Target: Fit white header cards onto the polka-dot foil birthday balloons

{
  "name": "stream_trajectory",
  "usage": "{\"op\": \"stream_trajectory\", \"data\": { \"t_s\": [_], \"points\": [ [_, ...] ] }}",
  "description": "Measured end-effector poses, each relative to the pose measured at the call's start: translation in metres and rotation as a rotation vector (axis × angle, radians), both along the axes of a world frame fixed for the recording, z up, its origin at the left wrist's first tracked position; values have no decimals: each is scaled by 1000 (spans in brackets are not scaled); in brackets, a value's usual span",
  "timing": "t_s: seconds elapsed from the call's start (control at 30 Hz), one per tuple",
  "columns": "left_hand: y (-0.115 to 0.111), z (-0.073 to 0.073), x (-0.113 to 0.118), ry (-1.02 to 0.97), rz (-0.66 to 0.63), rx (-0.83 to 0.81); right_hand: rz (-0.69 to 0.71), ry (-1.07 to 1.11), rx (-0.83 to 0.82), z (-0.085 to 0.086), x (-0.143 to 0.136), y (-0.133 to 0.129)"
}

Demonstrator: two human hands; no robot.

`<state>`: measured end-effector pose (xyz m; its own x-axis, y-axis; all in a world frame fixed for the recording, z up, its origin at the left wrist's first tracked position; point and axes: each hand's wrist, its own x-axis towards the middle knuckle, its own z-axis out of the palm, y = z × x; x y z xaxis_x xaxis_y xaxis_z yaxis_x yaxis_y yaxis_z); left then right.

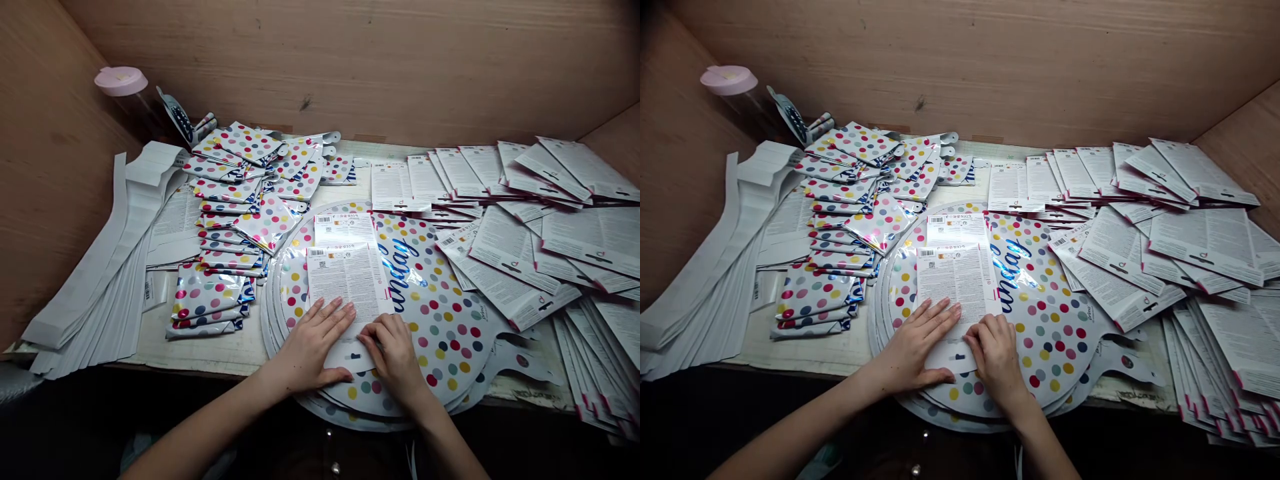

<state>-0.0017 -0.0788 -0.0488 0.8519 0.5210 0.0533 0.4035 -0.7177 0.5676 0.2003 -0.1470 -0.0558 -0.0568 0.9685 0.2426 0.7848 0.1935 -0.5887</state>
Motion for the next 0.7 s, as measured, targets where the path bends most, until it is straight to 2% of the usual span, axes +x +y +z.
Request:
{"op": "stream_trajectory", "data": {
  "t_s": [0.07,0.2,0.33,0.57,0.7],
  "points": [
    [0,1,-1,-11,-5,-12,-1,-45,3,-2,0,-1],
    [-1,1,-2,-29,-8,-25,-59,22,58,-1,0,-3],
    [0,0,-2,-49,-5,-10,-55,34,84,2,1,-4],
    [-1,0,-1,-34,-6,4,-39,-135,68,-3,-4,5],
    [-1,1,-1,-24,-11,1,25,-150,63,2,-4,-13]
  ]
}}
